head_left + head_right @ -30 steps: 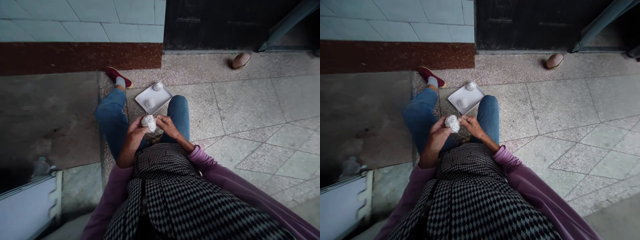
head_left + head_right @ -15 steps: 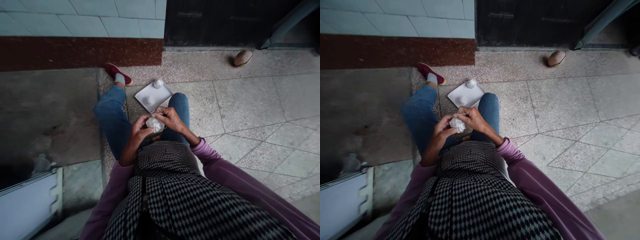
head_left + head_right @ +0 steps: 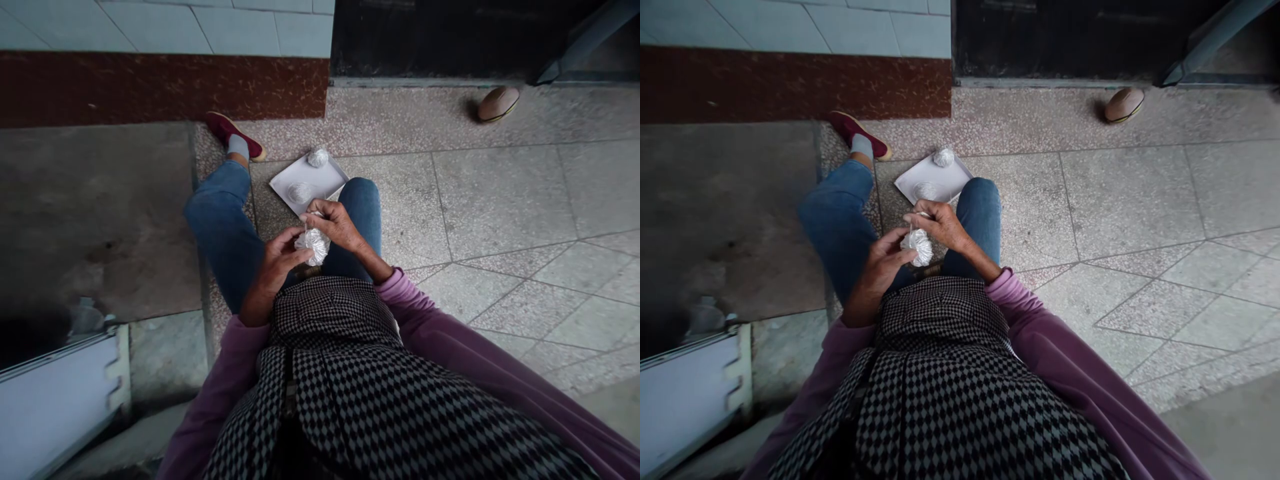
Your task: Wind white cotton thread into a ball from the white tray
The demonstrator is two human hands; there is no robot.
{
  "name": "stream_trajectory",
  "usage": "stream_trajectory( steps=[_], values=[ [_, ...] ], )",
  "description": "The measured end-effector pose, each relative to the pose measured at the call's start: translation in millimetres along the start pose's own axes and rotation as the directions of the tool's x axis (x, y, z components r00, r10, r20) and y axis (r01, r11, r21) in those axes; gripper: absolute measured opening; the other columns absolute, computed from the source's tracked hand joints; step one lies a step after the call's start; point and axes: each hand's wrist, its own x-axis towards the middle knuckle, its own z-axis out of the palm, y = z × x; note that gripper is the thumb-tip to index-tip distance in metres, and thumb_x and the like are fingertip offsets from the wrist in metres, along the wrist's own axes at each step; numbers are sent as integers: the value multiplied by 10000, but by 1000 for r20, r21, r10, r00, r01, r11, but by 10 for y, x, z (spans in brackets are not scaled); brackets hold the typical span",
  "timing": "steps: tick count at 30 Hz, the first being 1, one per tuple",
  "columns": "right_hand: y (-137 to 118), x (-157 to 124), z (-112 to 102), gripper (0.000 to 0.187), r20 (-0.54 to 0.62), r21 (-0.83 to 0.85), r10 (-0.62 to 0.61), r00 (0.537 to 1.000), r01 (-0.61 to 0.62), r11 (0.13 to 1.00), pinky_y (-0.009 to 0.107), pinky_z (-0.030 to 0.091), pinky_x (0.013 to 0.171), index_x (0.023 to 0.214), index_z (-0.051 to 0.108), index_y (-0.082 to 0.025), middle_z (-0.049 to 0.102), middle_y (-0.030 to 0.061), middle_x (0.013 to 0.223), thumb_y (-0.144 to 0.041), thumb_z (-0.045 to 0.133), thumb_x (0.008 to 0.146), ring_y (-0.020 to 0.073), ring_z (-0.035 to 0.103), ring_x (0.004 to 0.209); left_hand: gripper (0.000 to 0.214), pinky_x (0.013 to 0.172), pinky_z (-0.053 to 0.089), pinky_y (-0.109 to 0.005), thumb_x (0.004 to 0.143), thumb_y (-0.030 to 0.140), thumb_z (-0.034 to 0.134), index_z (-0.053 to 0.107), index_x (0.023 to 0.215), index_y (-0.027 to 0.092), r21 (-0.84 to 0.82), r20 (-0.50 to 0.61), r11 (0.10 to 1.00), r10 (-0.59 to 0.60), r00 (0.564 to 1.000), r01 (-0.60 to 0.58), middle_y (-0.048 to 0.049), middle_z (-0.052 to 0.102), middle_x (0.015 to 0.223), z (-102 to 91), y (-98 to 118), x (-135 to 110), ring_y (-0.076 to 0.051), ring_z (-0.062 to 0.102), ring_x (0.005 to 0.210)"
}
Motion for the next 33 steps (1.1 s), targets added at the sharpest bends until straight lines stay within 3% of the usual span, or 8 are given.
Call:
stream_trajectory(
  steps=[4,7,13,18,21,24,28,33],
  values=[
    [177,-57,124,872,-23,62,81,996,-80,995,315,443,776,837,527,-255,458,-46,788,-1008,782,1196,163,434,779,553,809,690,-304,716,449,1190,904,1133,226,-107,-137,994,8,991,-23,-47,891,1039,21,-4,58,-219,818,885],
    [203,-256,327,849,26,48,128,991,-129,990,326,480,818,868,562,-249,516,-29,822,-990,661,1271,176,485,812,551,805,678,-309,714,465,1164,827,1088,240,-101,-256,990,67,964,-96,-43,853,1027,-27,-47,156,-215,797,895],
    [-151,-676,453,682,199,-49,102,975,-94,994,349,492,844,956,579,-255,615,2,898,-795,588,1373,198,584,848,611,840,660,-337,681,406,1158,734,1097,264,128,-468,978,207,859,-166,-36,807,1067,-198,-117,235,-222,757,928],
    [-433,-424,83,621,128,-84,-36,991,47,995,329,488,848,1014,661,-230,604,-7,904,-740,672,1369,181,559,835,572,795,633,-315,707,371,1152,761,1110,263,281,-315,956,169,934,-79,-11,806,1026,-74,-34,111,-226,760,917],
    [-348,-181,-54,688,40,-80,1,999,3,997,312,469,813,951,646,-225,548,-23,859,-795,760,1317,167,490,819,541,815,669,-331,760,382,1137,805,1162,238,185,-160,979,115,980,-84,-39,842,1062,19,46,33,-241,797,936],
    [-117,-122,51,775,28,44,95,995,-96,994,312,447,758,858,585,-244,502,-36,799,-867,783,1274,164,444,777,569,834,692,-339,779,417,1163,810,1187,236,67,-81,994,96,992,-90,-50,851,1076,31,67,15,-247,812,948],
    [97,-400,352,763,1,87,153,988,-152,984,319,479,791,851,591,-238,545,-21,809,-823,709,1327,177,499,787,693,927,708,-365,772,464,1177,808,1324,266,16,-118,989,151,982,-150,-58,851,1158,-45,0,93,-262,828,1044],
    [-152,-765,433,613,227,-33,125,966,-121,992,352,571,893,1017,718,-229,711,18,928,-721,683,1380,211,666,869,620,990,707,-413,775,429,1144,831,1283,261,180,-292,973,191,937,-143,-65,862,1180,-79,-85,166,-303,831,1104]
  ],
)
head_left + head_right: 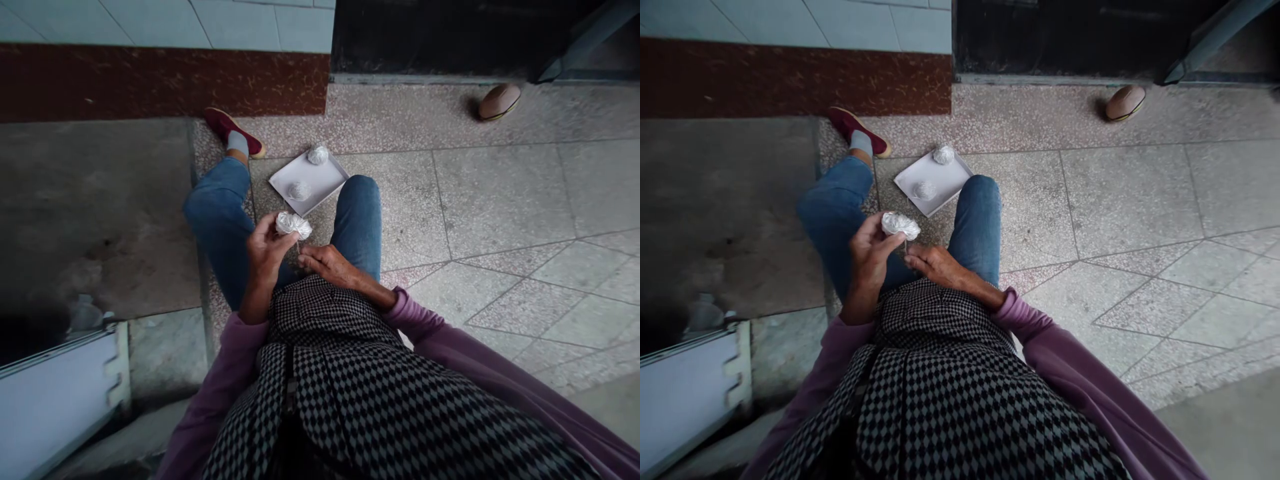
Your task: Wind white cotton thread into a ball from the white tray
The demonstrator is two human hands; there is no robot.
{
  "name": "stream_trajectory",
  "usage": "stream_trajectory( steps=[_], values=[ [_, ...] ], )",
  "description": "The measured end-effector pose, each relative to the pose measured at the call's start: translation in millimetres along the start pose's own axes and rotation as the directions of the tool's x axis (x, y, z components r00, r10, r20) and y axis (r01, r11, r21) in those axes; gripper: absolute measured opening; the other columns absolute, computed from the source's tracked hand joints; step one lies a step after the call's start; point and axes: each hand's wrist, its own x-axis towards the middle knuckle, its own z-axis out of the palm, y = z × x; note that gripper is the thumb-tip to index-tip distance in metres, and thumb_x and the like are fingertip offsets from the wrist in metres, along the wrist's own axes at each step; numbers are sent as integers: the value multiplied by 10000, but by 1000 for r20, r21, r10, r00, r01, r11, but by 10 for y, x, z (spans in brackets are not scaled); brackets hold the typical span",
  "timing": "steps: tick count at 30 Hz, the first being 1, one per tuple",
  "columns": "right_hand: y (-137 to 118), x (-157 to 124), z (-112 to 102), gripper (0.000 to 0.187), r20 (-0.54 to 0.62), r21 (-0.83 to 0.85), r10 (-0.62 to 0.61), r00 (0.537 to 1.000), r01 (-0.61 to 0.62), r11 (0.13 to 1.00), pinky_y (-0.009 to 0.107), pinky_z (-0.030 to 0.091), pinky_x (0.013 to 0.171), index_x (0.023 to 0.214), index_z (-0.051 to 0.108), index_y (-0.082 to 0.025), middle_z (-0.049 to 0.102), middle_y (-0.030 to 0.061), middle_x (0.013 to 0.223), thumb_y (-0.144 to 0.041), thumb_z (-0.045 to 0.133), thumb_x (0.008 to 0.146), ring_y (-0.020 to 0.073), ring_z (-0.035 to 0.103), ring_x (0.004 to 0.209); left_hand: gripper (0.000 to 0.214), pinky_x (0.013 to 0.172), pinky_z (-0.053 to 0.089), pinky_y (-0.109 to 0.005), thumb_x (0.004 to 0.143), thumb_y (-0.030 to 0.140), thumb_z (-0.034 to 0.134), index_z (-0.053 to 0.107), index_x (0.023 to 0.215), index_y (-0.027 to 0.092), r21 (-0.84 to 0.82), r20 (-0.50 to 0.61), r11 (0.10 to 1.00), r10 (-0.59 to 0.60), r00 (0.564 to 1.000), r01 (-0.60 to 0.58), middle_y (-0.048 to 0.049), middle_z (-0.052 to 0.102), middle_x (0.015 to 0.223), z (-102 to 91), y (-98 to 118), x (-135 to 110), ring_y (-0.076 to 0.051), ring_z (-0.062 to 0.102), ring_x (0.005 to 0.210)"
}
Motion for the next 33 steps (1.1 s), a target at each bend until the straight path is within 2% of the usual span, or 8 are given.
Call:
stream_trajectory(
  steps=[2,4,9,15,20,24,29,33],
  values=[
    [-143,-9,-107,583,4,-41,-15,1000,15,999,363,576,900,1047,727,-237,740,35,971,-716,695,1377,227,689,896,601,925,694,-391,742,403,1160,830,1226,270,85,-34,996,19,999,-16,-44,857,1126,26,4,-25,-287,814,1036],
    [-229,81,-272,587,-74,-81,-43,996,37,996,367,563,899,1046,728,-239,737,44,979,-730,711,1368,234,669,906,563,884,686,-375,741,389,1164,835,1183,276,132,-17,991,37,999,-34,-35,858,1097,52,39,-64,-274,806,995],
    [-188,361,-550,759,-205,-72,-101,974,88,994,354,487,830,938,650,-236,597,10,864,-897,690,1309,196,518,814,540,906,725,-382,762,370,1158,870,1200,239,45,163,998,-48,985,41,-73,907,1127,65,174,-138,-288,860,1018],
    [-177,344,-538,764,-239,-40,-128,963,122,992,343,486,816,948,649,-239,558,-3,863,-913,668,1306,187,466,806,537,952,747,-388,839,489,1170,945,1243,215,-125,239,977,-141,961,175,-124,960,1207,56,210,-169,-293,904,1058],
    [-88,461,-561,700,-213,15,-56,975,61,998,335,480,802,898,639,-238,576,-1,845,-775,764,1330,176,495,811,504,947,739,-394,784,412,1159,947,1196,214,-143,230,969,-167,959,203,-100,949,1157,97,231,-162,-287,890,1033],
    [77,478,-340,747,-218,69,50,975,-35,997,334,523,814,852,592,-250,592,-19,806,-807,753,1323,188,532,798,454,917,718,-385,747,391,1094,875,1110,230,-201,128,965,-143,981,167,-66,906,1086,112,189,-107,-257,845,966],
    [18,177,-21,655,-52,-2,74,996,-75,997,378,567,855,918,666,-258,656,11,843,-755,726,1341,230,623,841,493,929,696,-358,738,389,1126,803,1086,257,-133,-67,990,-62,996,53,-36,865,1067,45,60,-15,-240,810,987],
    [-218,115,-179,644,-31,-54,-23,999,21,998,376,572,891,976,681,-250,675,25,906,-766,673,1360,227,641,880,542,891,673,-343,784,434,1182,787,1114,261,-33,-23,999,-40,999,39,-21,832,1050,3,22,-14,-231,790,970]
  ],
)
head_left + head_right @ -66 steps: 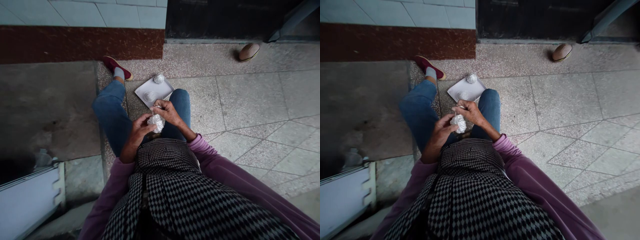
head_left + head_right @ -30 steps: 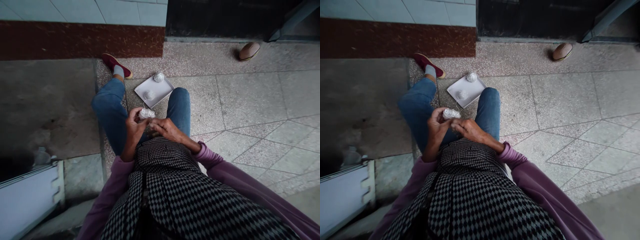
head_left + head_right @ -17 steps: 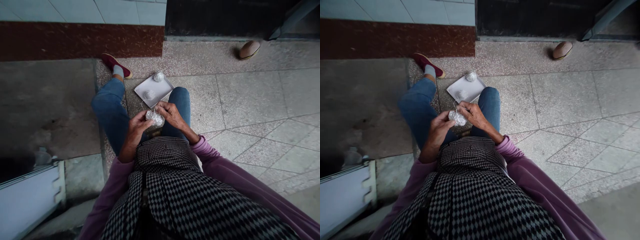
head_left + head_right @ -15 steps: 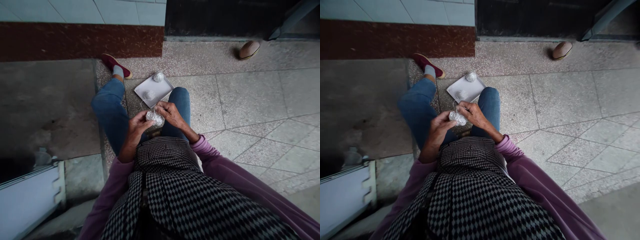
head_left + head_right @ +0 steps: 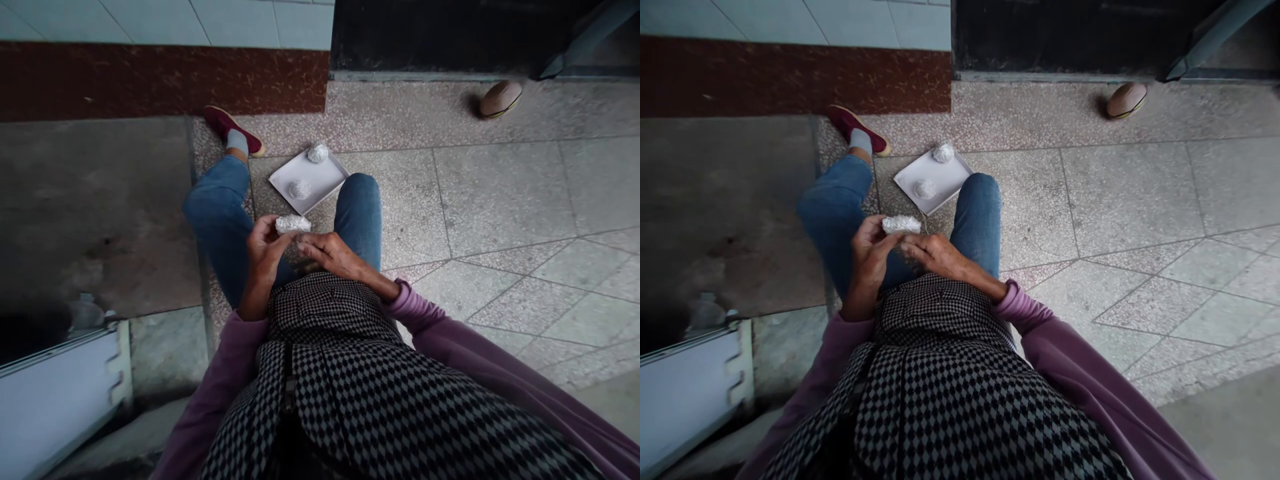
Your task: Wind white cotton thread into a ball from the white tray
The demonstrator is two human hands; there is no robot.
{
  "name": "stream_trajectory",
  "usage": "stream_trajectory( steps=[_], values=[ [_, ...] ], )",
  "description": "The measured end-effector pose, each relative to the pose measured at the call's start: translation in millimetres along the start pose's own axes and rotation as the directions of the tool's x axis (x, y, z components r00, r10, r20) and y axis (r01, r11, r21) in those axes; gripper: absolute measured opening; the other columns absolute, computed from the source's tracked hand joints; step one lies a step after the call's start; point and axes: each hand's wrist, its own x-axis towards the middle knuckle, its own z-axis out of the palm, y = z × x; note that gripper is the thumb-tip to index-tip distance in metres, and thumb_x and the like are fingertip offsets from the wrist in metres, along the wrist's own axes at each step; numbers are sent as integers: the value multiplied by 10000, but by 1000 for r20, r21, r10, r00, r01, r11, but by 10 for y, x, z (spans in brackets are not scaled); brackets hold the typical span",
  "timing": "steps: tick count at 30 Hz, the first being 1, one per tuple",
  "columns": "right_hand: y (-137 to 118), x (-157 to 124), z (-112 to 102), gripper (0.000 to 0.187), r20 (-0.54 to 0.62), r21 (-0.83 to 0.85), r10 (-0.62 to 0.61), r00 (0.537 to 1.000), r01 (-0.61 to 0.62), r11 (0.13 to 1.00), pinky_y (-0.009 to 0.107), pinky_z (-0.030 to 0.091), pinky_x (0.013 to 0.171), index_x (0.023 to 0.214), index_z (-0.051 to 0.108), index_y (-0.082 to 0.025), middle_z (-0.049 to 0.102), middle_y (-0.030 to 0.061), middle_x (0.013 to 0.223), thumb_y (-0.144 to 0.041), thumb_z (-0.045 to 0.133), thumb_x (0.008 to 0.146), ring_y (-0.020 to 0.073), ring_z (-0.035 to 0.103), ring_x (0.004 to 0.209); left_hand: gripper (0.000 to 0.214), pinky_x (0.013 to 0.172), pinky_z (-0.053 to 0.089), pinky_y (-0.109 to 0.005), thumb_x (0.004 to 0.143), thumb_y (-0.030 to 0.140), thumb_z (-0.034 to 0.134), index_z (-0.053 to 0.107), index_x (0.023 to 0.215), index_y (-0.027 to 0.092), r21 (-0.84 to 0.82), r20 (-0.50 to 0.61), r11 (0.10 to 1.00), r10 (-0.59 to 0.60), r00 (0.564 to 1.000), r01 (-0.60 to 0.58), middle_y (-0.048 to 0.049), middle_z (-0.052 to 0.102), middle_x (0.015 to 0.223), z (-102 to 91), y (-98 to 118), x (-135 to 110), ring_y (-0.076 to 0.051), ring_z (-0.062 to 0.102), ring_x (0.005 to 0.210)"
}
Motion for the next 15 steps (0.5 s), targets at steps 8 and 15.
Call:
stream_trajectory(
  steps=[8,15],
  values=[
    [169,458,-418,770,-202,50,26,979,-17,999,318,451,789,870,637,-227,564,-20,813,-861,762,1287,160,492,800,523,888,707,-394,787,477,1157,881,1163,239,-139,238,980,-103,966,139,-84,899,1100,54,94,-85,-278,844,975],
    [302,109,147,739,-77,101,130,988,-122,987,328,528,870,889,663,-230,661,3,864,-841,766,1290,201,605,865,570,929,680,-399,778,522,1127,739,1112,269,-181,53,983,-23,998,32,-48,805,1064,-5,-37,65,-257,791,981]
  ],
)
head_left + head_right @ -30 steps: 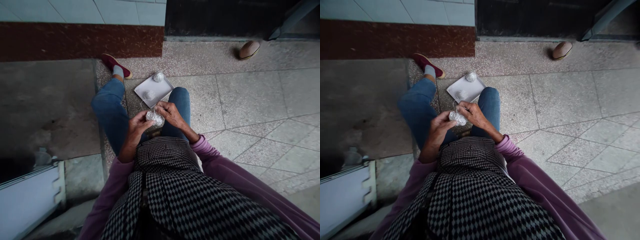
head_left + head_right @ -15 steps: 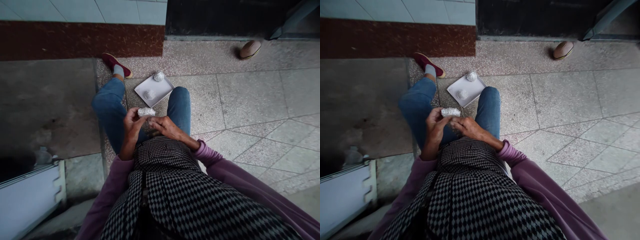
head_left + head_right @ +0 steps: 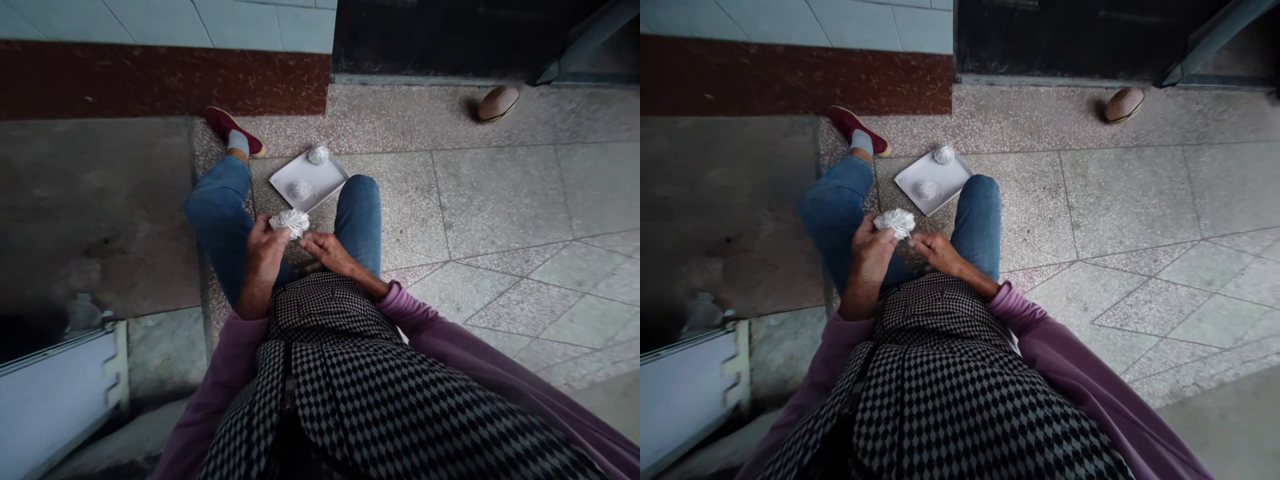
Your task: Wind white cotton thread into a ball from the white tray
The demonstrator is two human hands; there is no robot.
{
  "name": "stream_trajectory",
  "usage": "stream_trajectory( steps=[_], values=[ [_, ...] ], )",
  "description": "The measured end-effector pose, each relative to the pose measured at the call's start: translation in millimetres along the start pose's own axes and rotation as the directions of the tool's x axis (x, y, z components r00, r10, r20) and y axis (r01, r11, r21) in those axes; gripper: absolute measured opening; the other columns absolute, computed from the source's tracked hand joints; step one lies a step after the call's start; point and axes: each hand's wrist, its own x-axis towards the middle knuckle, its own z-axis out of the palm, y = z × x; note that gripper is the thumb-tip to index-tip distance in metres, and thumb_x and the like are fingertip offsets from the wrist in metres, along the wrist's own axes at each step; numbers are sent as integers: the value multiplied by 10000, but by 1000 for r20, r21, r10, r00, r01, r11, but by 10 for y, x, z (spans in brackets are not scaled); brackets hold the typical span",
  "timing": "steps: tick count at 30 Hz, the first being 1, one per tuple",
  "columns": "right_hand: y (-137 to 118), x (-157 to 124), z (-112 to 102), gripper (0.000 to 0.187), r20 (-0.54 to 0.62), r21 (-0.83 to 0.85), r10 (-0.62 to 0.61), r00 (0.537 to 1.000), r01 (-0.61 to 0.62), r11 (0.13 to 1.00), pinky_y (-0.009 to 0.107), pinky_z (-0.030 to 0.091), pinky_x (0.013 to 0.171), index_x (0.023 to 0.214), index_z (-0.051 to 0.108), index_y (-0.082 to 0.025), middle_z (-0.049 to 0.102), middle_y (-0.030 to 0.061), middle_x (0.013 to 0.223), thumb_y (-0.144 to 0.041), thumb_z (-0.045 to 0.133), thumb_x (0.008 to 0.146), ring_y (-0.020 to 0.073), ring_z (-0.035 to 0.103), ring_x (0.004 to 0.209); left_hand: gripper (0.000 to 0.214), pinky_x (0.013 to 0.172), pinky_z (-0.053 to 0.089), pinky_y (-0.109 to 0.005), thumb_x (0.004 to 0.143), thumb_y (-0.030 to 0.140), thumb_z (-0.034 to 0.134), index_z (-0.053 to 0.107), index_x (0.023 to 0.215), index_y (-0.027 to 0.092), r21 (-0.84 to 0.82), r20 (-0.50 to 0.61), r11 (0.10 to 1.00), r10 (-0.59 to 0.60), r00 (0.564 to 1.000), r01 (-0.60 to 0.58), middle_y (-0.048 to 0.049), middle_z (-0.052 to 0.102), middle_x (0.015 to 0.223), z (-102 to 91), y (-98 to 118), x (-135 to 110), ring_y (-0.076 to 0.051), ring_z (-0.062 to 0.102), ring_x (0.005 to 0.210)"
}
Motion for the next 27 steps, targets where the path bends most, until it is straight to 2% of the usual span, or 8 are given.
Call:
stream_trajectory(
  steps=[3,5,9,12,16,20,23,27],
  values=[
    [-118,-215,55,694,124,-43,-17,992,23,999,332,538,872,946,676,-230,683,20,906,-805,694,1334,206,642,875,597,896,647,-370,740,445,1143,703,1107,276,107,-92,994,43,995,-33,-20,765,1035,-74,-58,35,-248,758,978],
    [-256,-250,-43,688,133,-62,-78,988,87,994,342,545,881,988,691,-227,690,26,927,-818,673,1339,207,631,870,616,857,634,-353,710,408,1155,700,1104,274,159,-101,987,30,994,-13,-14,767,1022,-89,-72,19,-243,754,959],
    [-475,-16,-420,695,-25,-114,-227,974,223,968,365,560,916,1015,735,-226,677,33,937,-845,691,1328,216,592,874,632,824,635,-336,675,387,1188,763,1123,254,154,28,987,-57,998,52,-29,822,1012,-8,-9,-64,-240,782,924],
    [-425,248,-587,764,-116,-98,-237,964,227,969,350,534,852,938,692,-232,594,5,859,-913,724,1282,199,529,820,637,856,676,-368,695,418,1192,843,1196,238,82,155,992,-105,982,94,-59,871,1043,86,80,-117,-274,830,957],
    [-146,339,-427,803,-144,-25,-88,986,85,996,327,482,820,844,578,-242,504,-26,797,-880,692,1317,170,486,802,626,935,695,-400,743,494,1142,888,1249,230,3,157,996,-93,983,94,-89,906,1123,136,140,-124,-290,859,1015],
    [32,60,-109,654,-28,-54,8,1000,-9,998,332,520,883,933,649,-226,604,1,867,-698,656,1386,195,587,883,610,958,679,-417,754,507,1073,870,1260,233,18,75,996,-83,994,82,-73,884,1085,92,101,-78,-289,842,1000],
    [-15,-199,10,490,95,-122,22,995,-10,993,359,559,918,1011,663,-240,696,31,958,-544,629,1393,227,672,926,582,937,660,-397,747,485,1044,844,1234,236,122,5,991,-53,999,52,-62,871,1106,33,41,-37,-275,811,1004],
    [-260,-331,-94,527,174,-168,-70,982,100,981,353,553,903,1020,619,-249,683,24,952,-604,580,1408,215,663,895,551,903,653,-370,749,482,1076,818,1176,247,254,-30,967,19,999,-11,-44,840,1086,-10,-3,-33,-261,790,1003]
  ],
)
